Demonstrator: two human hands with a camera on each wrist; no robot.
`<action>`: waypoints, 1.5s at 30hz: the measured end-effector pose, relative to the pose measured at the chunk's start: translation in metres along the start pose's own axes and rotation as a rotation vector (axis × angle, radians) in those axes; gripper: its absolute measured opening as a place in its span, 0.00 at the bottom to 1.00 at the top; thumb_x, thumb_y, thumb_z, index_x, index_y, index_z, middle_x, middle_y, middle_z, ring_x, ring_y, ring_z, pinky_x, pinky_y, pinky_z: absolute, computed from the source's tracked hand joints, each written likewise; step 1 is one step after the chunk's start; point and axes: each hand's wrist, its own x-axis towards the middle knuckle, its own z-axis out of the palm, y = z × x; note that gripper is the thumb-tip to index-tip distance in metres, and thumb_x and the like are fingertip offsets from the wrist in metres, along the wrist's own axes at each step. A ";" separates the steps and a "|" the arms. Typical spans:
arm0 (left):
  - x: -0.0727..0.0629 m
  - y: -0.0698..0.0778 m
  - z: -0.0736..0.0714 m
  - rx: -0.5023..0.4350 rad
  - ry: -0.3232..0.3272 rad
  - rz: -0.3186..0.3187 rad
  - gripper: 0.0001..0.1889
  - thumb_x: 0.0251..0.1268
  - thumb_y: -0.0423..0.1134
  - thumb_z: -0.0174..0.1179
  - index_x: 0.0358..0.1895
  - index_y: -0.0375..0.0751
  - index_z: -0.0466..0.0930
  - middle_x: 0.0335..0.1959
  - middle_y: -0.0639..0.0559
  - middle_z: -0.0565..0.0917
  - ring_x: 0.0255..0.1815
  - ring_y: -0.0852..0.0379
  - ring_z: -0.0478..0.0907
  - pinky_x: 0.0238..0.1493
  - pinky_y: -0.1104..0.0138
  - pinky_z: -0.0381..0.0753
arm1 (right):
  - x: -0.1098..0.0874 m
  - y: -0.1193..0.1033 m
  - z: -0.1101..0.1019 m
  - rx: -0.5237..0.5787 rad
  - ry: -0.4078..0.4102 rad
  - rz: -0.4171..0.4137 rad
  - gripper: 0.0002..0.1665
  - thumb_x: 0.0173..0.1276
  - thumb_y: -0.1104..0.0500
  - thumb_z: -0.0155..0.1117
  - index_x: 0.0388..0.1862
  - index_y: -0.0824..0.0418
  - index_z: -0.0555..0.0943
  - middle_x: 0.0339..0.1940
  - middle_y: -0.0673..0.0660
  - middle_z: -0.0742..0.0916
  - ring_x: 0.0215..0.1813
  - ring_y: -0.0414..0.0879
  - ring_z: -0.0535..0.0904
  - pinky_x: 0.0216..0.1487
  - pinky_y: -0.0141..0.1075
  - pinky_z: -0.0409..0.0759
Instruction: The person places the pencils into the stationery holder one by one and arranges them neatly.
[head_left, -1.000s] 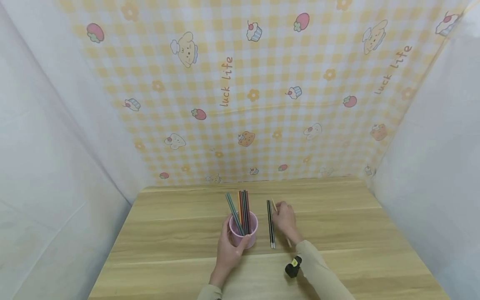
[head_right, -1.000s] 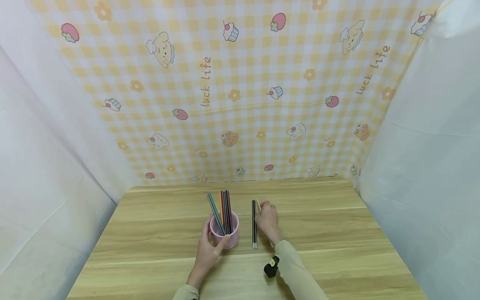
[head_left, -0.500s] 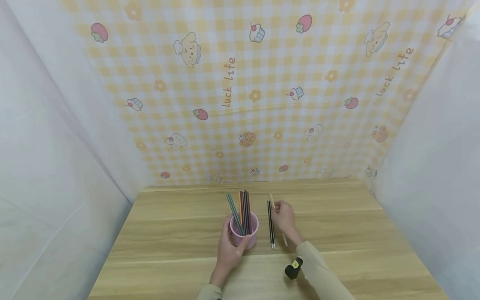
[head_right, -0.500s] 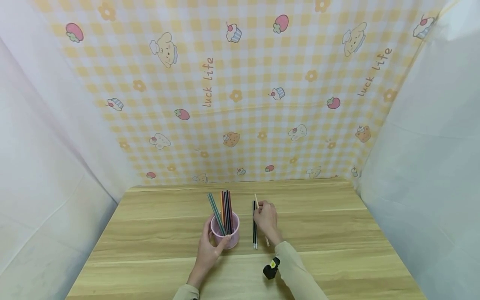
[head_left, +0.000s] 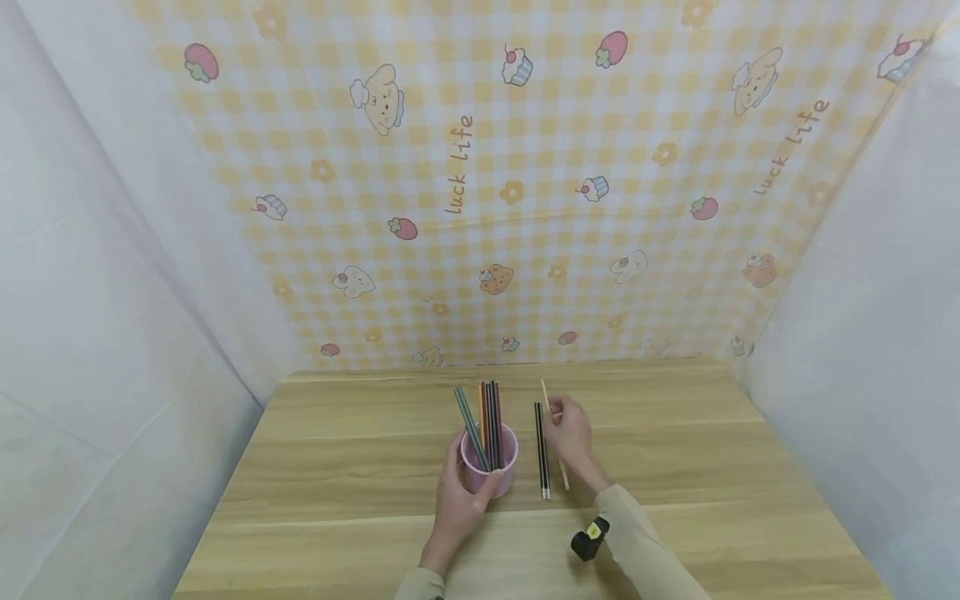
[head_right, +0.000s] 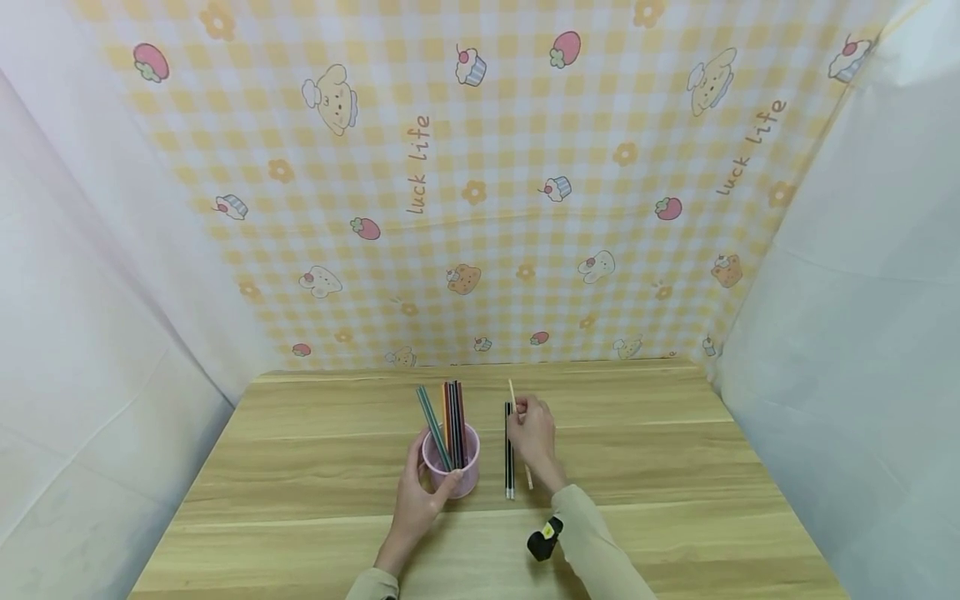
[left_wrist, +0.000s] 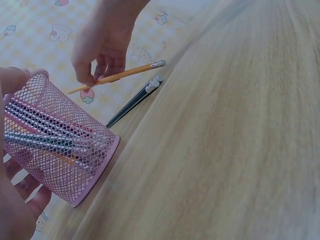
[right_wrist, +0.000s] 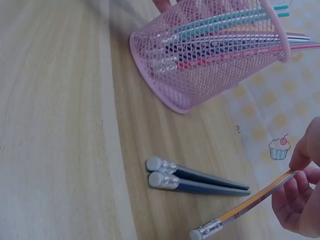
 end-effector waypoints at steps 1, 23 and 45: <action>0.000 0.000 0.000 0.000 0.002 -0.001 0.45 0.54 0.34 0.75 0.76 0.41 0.61 0.70 0.40 0.75 0.70 0.41 0.74 0.73 0.46 0.71 | 0.000 -0.002 -0.001 0.014 -0.002 -0.003 0.19 0.61 0.71 0.60 0.52 0.74 0.81 0.39 0.65 0.87 0.38 0.53 0.85 0.40 0.40 0.89; 0.000 0.001 0.000 0.041 0.003 -0.018 0.45 0.54 0.37 0.75 0.76 0.42 0.61 0.70 0.42 0.75 0.70 0.44 0.73 0.74 0.48 0.70 | 0.001 -0.038 -0.010 0.170 0.005 -0.083 0.19 0.65 0.70 0.61 0.55 0.74 0.80 0.42 0.64 0.85 0.39 0.49 0.82 0.32 0.27 0.84; 0.000 -0.002 0.001 0.016 0.019 0.021 0.45 0.54 0.37 0.75 0.76 0.42 0.62 0.68 0.42 0.77 0.68 0.41 0.75 0.73 0.42 0.70 | 0.004 -0.086 -0.028 0.327 0.036 -0.153 0.16 0.65 0.71 0.63 0.53 0.69 0.80 0.45 0.68 0.85 0.40 0.47 0.82 0.35 0.26 0.85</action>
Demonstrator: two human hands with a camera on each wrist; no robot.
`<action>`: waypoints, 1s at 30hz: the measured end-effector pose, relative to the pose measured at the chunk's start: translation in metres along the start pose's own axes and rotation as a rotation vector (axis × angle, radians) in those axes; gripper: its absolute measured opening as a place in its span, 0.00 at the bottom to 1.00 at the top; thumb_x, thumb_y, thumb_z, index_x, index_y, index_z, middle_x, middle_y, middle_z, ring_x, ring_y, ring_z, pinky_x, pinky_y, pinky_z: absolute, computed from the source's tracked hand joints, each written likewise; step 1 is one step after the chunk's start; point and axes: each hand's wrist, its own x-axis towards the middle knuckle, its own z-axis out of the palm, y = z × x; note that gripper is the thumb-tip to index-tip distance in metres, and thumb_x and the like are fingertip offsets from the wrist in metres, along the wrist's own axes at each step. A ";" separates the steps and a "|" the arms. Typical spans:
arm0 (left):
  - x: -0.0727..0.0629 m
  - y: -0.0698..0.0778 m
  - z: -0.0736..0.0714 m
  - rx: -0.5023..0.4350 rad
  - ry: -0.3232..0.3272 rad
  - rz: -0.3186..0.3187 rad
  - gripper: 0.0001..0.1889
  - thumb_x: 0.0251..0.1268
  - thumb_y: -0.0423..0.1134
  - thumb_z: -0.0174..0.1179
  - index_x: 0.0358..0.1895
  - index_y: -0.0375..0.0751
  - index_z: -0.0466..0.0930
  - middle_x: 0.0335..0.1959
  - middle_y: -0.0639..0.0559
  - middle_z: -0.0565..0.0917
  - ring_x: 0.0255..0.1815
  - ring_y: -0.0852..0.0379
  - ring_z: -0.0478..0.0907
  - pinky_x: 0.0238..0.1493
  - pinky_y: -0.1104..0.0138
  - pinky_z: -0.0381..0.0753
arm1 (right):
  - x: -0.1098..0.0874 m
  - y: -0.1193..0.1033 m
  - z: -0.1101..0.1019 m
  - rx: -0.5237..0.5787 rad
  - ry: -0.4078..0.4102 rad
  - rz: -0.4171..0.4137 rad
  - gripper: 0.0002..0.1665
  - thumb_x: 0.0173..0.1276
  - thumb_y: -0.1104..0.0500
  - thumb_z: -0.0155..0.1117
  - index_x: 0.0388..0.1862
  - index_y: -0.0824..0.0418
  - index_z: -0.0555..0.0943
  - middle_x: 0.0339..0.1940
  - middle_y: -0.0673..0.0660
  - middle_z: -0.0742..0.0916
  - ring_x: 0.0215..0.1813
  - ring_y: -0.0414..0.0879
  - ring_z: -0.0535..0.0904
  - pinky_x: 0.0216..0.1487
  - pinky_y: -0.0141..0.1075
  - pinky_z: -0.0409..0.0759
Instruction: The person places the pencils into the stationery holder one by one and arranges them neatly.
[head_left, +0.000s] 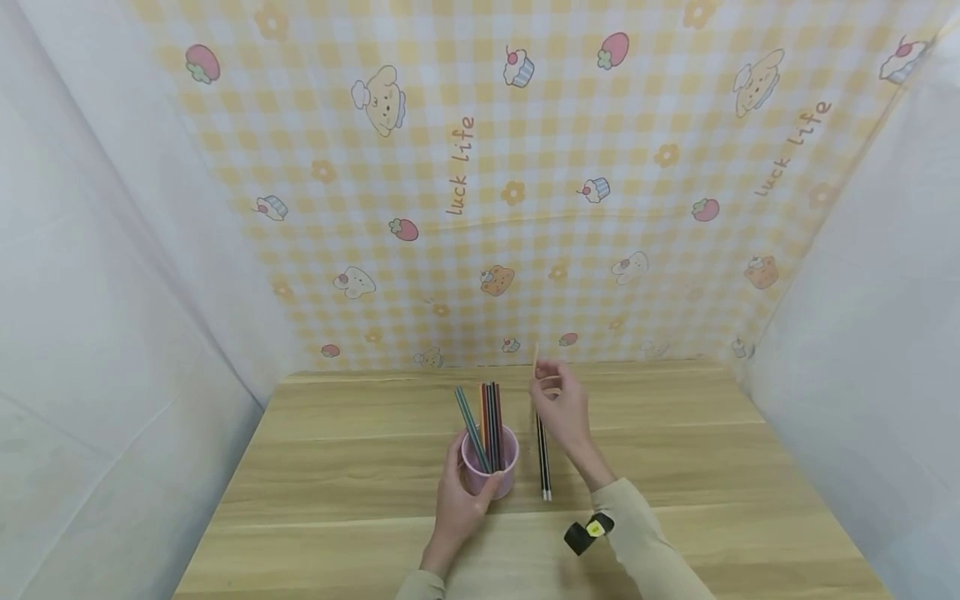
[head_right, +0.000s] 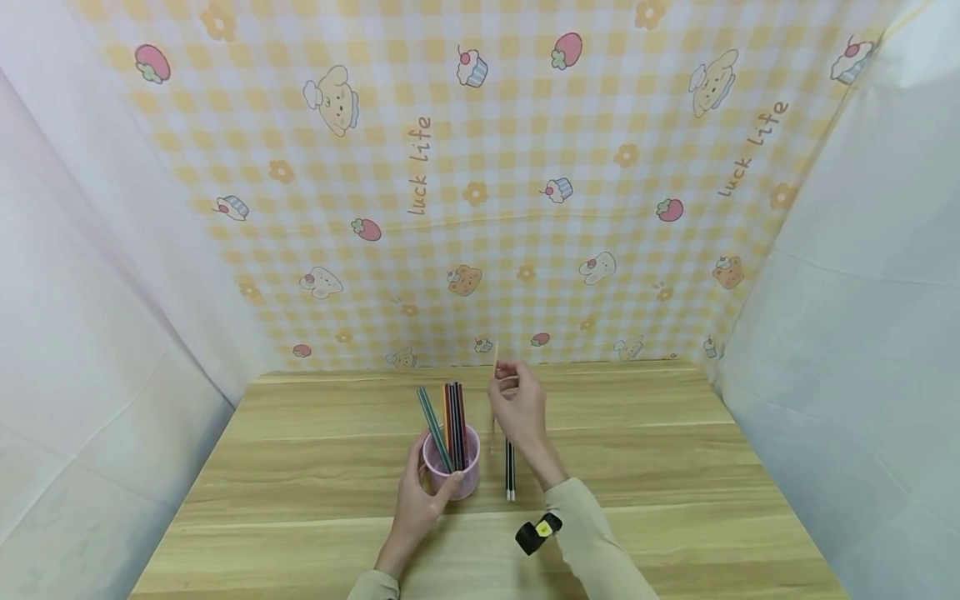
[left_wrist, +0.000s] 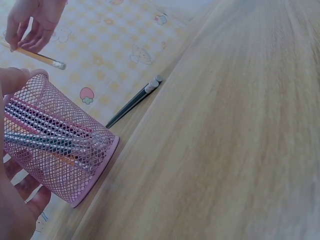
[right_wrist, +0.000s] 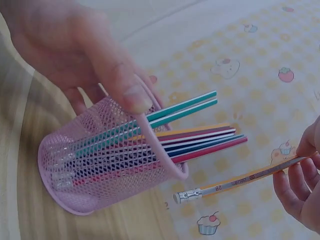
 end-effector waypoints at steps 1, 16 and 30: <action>0.000 0.000 0.000 0.003 0.000 0.003 0.45 0.54 0.37 0.75 0.76 0.42 0.62 0.68 0.42 0.77 0.68 0.41 0.75 0.72 0.42 0.70 | 0.000 -0.002 0.000 0.011 0.002 -0.007 0.16 0.65 0.71 0.64 0.53 0.69 0.80 0.45 0.68 0.85 0.40 0.46 0.82 0.35 0.25 0.85; 0.001 0.001 0.000 -0.013 -0.028 -0.033 0.45 0.56 0.38 0.75 0.76 0.45 0.61 0.70 0.43 0.75 0.71 0.43 0.72 0.75 0.44 0.68 | -0.005 -0.051 0.009 0.047 -0.056 -0.077 0.17 0.64 0.77 0.62 0.53 0.78 0.77 0.44 0.74 0.83 0.41 0.60 0.83 0.35 0.25 0.84; 0.001 -0.001 0.000 -0.009 -0.015 -0.028 0.44 0.56 0.40 0.74 0.76 0.49 0.61 0.69 0.45 0.77 0.69 0.45 0.75 0.71 0.42 0.72 | -0.010 -0.001 0.035 0.024 -0.127 -0.097 0.17 0.62 0.73 0.65 0.51 0.68 0.80 0.41 0.62 0.86 0.40 0.51 0.84 0.35 0.27 0.86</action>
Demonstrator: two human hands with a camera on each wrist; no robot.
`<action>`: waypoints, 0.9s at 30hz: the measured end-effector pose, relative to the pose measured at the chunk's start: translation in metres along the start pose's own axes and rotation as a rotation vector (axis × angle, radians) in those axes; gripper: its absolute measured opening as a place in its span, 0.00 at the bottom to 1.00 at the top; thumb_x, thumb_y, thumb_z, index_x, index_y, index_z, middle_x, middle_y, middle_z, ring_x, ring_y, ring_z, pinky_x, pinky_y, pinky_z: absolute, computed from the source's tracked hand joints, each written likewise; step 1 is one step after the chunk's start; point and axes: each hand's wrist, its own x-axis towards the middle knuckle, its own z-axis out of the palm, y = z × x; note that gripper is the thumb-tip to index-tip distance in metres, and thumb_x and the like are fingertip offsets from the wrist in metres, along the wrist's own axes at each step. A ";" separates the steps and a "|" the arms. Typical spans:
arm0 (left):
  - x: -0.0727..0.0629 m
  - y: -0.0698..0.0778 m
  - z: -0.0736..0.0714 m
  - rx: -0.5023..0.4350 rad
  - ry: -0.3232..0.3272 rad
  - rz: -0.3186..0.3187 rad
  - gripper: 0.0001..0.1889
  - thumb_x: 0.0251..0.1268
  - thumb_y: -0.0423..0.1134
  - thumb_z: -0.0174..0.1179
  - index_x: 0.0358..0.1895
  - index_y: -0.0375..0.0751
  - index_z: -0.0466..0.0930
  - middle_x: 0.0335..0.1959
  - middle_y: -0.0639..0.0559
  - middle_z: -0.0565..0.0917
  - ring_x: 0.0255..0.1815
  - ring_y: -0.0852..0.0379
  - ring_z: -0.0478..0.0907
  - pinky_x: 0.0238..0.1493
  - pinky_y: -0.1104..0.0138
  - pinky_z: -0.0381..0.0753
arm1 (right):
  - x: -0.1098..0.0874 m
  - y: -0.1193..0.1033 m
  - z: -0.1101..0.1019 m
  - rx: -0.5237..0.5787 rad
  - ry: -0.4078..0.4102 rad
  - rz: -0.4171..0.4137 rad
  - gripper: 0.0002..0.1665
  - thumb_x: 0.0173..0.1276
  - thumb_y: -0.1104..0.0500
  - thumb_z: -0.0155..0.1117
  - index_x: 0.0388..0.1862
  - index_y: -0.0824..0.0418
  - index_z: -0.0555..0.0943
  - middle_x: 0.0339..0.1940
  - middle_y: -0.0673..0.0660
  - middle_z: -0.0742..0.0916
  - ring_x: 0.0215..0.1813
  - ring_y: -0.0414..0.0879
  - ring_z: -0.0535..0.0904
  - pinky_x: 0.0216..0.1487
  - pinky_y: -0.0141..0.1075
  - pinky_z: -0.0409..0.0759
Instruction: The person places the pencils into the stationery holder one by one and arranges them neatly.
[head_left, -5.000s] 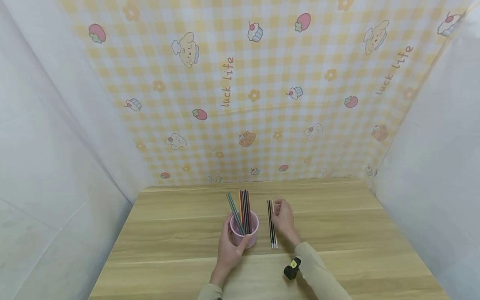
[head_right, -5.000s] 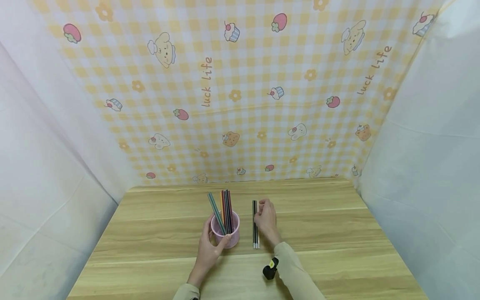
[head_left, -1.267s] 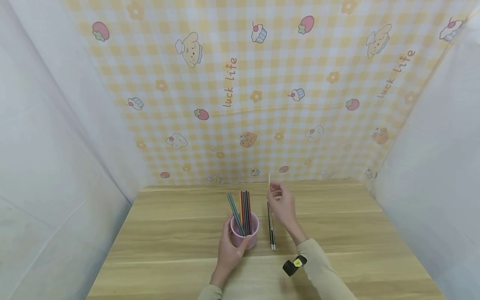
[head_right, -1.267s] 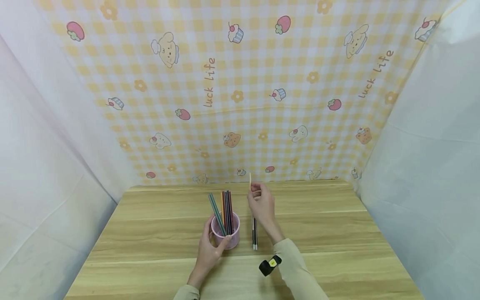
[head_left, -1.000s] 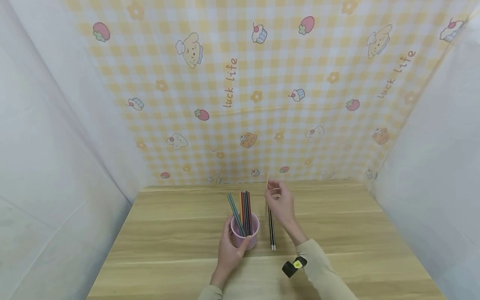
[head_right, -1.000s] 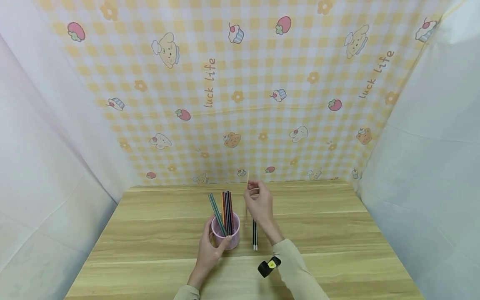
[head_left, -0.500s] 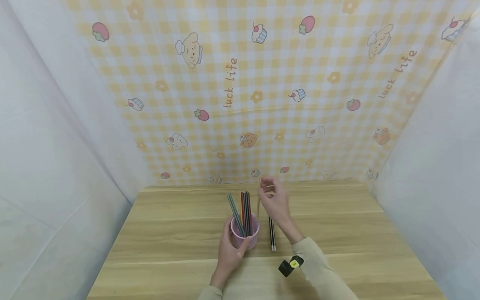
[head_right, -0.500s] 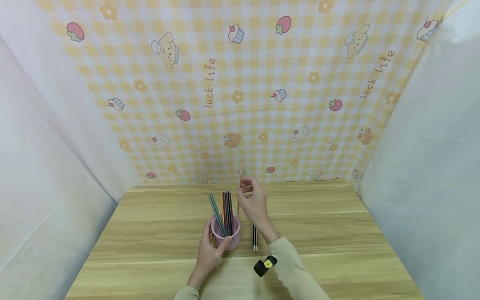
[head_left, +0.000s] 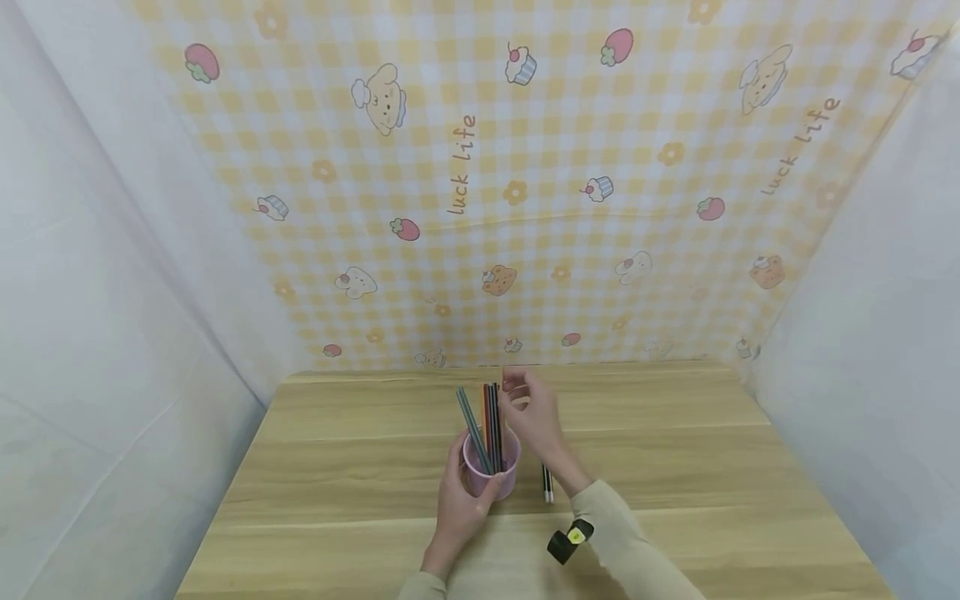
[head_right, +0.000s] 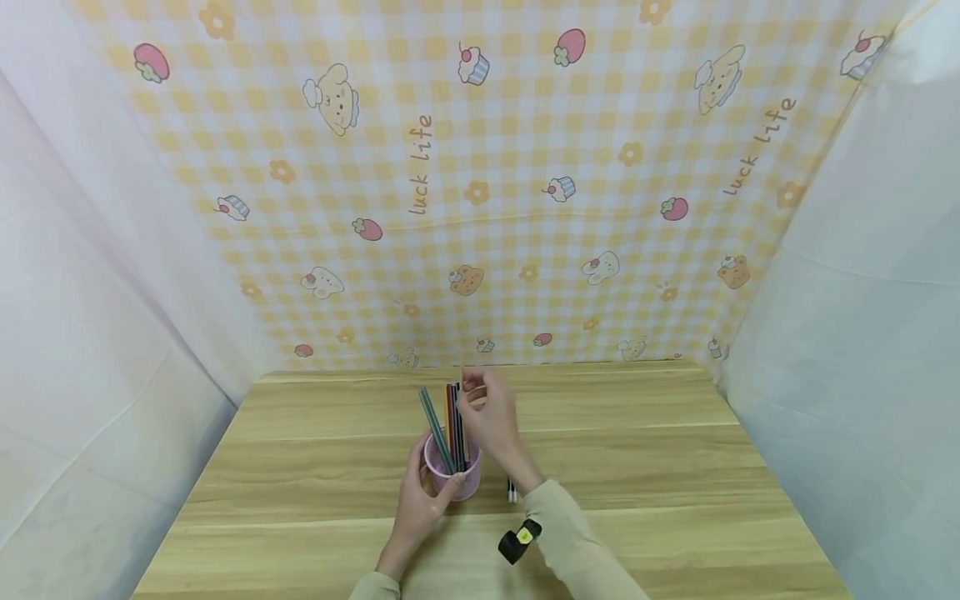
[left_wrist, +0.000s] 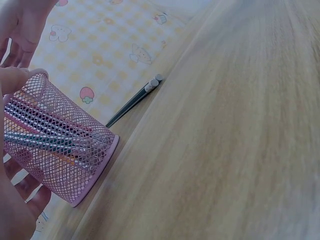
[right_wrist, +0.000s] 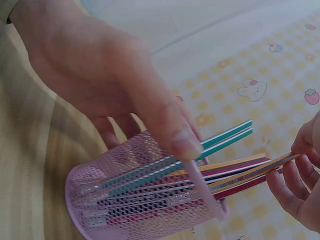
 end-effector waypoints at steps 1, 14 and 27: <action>0.000 0.001 0.000 0.005 -0.002 -0.004 0.44 0.56 0.40 0.74 0.76 0.49 0.61 0.69 0.45 0.77 0.69 0.45 0.75 0.71 0.42 0.72 | -0.001 0.001 0.001 -0.010 -0.004 -0.001 0.17 0.62 0.73 0.65 0.51 0.69 0.80 0.41 0.62 0.86 0.39 0.50 0.84 0.35 0.27 0.86; 0.000 0.001 0.000 0.022 -0.010 0.004 0.45 0.56 0.39 0.74 0.77 0.48 0.60 0.69 0.44 0.76 0.68 0.45 0.75 0.69 0.43 0.75 | -0.017 0.009 0.010 -0.083 -0.052 -0.008 0.15 0.64 0.72 0.65 0.50 0.66 0.80 0.39 0.60 0.86 0.37 0.50 0.85 0.34 0.27 0.86; 0.000 0.000 0.001 0.026 0.003 -0.015 0.45 0.55 0.39 0.75 0.76 0.48 0.61 0.68 0.45 0.77 0.68 0.46 0.75 0.71 0.47 0.74 | -0.020 0.020 0.007 -0.085 0.001 0.011 0.14 0.65 0.71 0.62 0.50 0.65 0.81 0.40 0.59 0.86 0.39 0.49 0.84 0.37 0.29 0.86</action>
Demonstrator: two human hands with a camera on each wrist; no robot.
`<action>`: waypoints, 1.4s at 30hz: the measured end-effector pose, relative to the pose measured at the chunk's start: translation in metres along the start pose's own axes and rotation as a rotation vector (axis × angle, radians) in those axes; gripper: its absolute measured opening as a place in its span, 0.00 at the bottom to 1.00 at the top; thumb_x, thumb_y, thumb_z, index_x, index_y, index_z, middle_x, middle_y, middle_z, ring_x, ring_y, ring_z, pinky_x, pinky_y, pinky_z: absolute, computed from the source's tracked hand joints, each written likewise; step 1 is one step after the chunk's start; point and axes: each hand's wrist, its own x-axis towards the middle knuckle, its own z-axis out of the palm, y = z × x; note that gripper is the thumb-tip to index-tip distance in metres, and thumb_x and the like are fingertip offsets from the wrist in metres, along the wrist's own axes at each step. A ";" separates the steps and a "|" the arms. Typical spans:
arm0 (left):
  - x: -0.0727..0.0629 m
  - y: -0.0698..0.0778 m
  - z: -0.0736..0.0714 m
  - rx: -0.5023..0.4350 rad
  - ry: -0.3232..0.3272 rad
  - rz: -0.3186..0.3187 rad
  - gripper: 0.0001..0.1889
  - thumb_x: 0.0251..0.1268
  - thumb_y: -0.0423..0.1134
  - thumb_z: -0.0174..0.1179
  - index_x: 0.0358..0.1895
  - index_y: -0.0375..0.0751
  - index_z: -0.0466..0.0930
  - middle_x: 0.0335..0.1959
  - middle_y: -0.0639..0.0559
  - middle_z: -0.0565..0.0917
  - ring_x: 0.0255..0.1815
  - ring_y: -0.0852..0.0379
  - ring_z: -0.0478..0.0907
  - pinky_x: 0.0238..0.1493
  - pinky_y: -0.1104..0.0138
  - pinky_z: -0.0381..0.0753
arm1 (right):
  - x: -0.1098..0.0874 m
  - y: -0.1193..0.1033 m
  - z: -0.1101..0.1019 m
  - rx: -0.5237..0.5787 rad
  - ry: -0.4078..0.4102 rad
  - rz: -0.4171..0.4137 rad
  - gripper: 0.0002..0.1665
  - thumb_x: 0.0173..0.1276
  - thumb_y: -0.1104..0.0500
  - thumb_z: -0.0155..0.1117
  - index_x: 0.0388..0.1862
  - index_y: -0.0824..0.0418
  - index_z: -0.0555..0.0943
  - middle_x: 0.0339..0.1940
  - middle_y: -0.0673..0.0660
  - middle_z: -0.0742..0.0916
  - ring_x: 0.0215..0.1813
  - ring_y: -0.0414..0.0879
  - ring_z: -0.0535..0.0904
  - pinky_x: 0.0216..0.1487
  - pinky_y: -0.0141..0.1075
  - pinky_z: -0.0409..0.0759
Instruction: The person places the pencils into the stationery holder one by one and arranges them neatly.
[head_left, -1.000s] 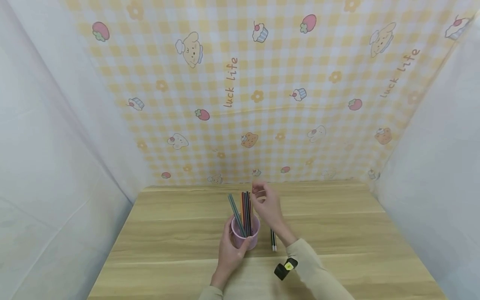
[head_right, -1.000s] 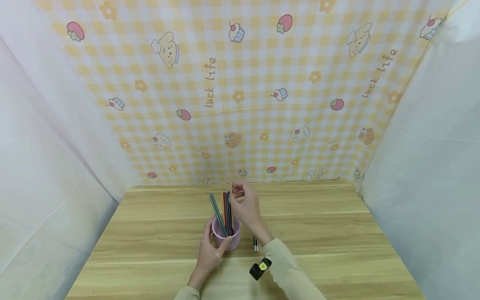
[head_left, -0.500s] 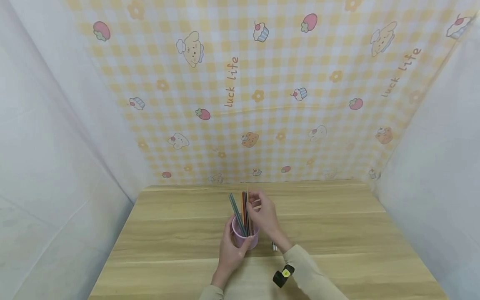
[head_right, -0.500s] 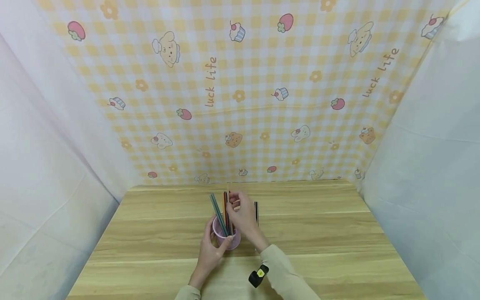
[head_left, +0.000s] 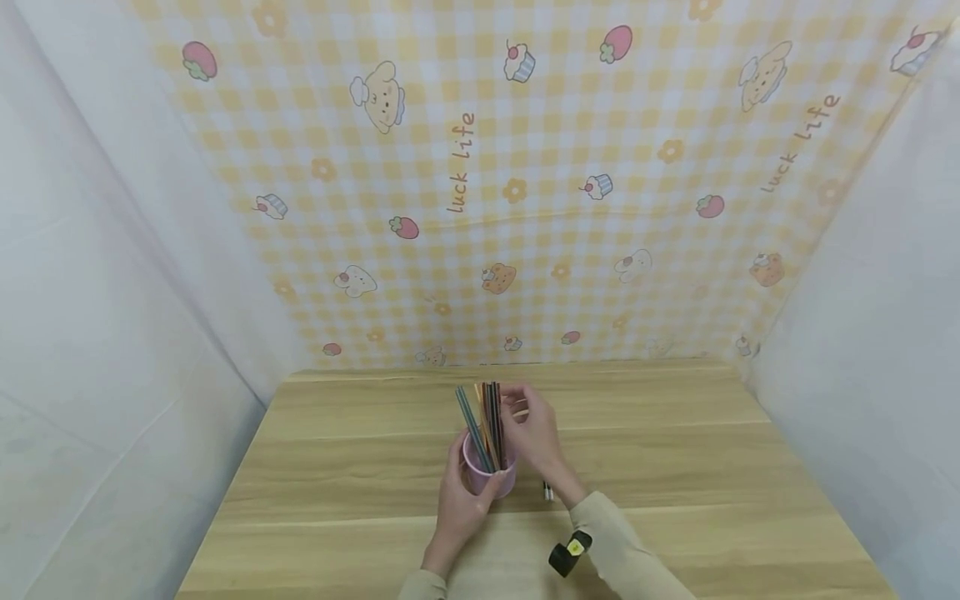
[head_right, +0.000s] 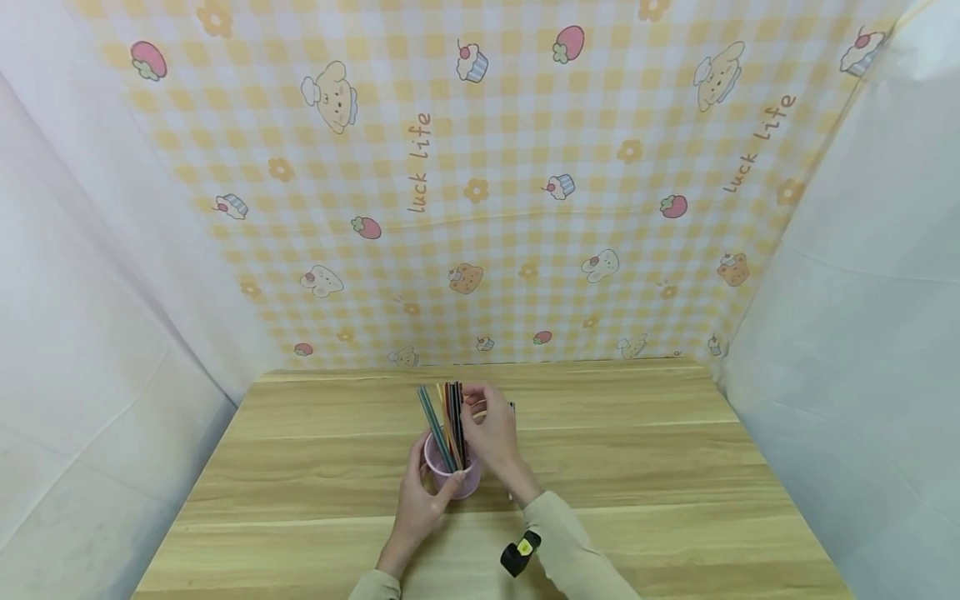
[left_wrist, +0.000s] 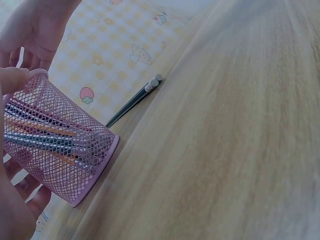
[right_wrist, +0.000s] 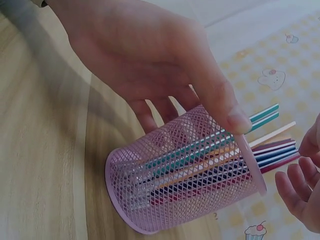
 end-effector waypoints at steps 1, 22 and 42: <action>0.000 0.000 0.000 0.000 0.001 -0.001 0.45 0.55 0.39 0.75 0.76 0.48 0.61 0.68 0.45 0.77 0.68 0.47 0.75 0.71 0.47 0.74 | 0.000 0.000 -0.001 0.005 0.003 0.005 0.15 0.65 0.71 0.62 0.50 0.65 0.81 0.40 0.59 0.86 0.39 0.50 0.84 0.37 0.29 0.86; -0.001 0.002 -0.001 0.010 0.005 -0.008 0.46 0.53 0.39 0.75 0.76 0.46 0.62 0.69 0.45 0.77 0.69 0.47 0.75 0.74 0.48 0.71 | 0.010 0.042 -0.019 -0.041 0.127 0.047 0.15 0.63 0.71 0.60 0.49 0.71 0.80 0.38 0.62 0.85 0.37 0.46 0.82 0.36 0.27 0.85; -0.001 0.002 -0.001 -0.006 -0.003 -0.007 0.46 0.53 0.38 0.75 0.76 0.45 0.61 0.69 0.44 0.76 0.69 0.46 0.74 0.74 0.45 0.70 | 0.006 0.088 -0.026 -0.148 0.093 0.237 0.18 0.59 0.74 0.60 0.50 0.72 0.78 0.40 0.67 0.85 0.42 0.58 0.83 0.47 0.49 0.88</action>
